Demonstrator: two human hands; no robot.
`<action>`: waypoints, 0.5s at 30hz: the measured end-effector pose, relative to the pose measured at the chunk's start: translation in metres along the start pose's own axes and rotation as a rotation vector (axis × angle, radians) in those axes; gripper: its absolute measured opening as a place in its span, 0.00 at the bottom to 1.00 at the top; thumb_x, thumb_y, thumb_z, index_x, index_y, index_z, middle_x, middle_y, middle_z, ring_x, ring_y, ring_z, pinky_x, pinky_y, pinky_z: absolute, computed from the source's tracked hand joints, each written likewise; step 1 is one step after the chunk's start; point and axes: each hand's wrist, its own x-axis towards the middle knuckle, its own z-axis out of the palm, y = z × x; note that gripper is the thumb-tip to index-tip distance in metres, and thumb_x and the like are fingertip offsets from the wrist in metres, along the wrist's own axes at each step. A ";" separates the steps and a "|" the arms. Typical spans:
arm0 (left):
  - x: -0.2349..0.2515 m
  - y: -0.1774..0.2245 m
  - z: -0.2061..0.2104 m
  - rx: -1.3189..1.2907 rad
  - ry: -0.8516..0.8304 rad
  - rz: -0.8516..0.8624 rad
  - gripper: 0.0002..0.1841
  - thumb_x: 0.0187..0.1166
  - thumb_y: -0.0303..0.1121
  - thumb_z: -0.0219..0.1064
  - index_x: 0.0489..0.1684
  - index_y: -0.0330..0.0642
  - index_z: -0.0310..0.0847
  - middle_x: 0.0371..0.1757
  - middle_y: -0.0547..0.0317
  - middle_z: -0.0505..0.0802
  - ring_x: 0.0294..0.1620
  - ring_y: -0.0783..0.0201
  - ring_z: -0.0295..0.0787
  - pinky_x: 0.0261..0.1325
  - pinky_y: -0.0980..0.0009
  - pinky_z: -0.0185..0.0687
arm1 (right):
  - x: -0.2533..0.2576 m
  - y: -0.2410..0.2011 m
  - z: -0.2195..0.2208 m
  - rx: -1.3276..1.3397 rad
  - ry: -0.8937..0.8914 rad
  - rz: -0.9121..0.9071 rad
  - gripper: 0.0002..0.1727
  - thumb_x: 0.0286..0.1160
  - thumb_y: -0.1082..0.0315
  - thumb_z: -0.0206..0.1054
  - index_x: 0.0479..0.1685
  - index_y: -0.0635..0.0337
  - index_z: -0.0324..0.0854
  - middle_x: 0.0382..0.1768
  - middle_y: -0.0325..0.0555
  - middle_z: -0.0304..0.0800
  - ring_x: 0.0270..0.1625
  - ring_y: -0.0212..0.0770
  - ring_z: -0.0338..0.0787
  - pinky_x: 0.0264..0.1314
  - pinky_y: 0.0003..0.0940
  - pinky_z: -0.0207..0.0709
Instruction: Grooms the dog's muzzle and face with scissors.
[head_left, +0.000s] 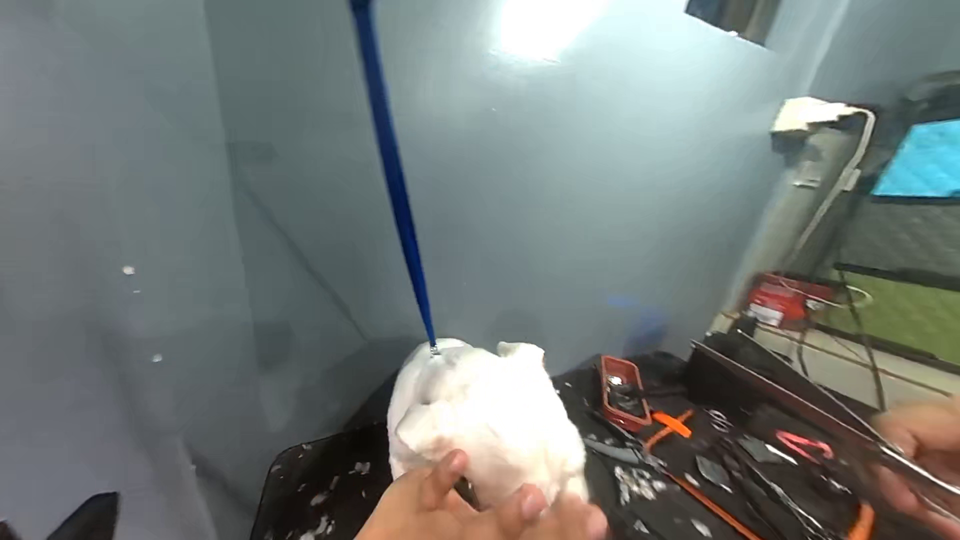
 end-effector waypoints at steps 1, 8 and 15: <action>0.005 0.006 0.009 0.057 -0.020 0.051 0.26 0.89 0.30 0.56 0.86 0.61 0.70 0.89 0.78 0.70 0.88 0.72 0.61 0.94 0.59 0.28 | -0.002 0.026 -0.019 0.066 -0.126 -0.081 0.05 0.58 0.66 0.76 0.27 0.51 0.84 0.22 0.33 0.88 0.23 0.28 0.87 0.26 0.18 0.76; 0.068 0.037 0.067 0.400 -0.050 0.041 0.24 0.86 0.27 0.54 0.81 0.55 0.74 0.84 0.72 0.76 0.81 0.63 0.69 0.90 0.49 0.33 | -0.027 0.145 -0.069 0.324 -0.401 -0.232 0.20 0.62 0.47 0.83 0.49 0.46 0.90 0.29 0.36 0.93 0.26 0.33 0.94 0.24 0.29 0.89; 0.113 0.041 0.117 0.496 -0.157 -0.096 0.24 0.82 0.25 0.56 0.79 0.40 0.75 0.88 0.53 0.71 0.91 0.48 0.57 0.90 0.35 0.34 | -0.040 0.202 -0.091 0.392 -0.413 -0.266 0.22 0.65 0.52 0.82 0.57 0.48 0.89 0.35 0.38 0.95 0.31 0.35 0.96 0.30 0.30 0.92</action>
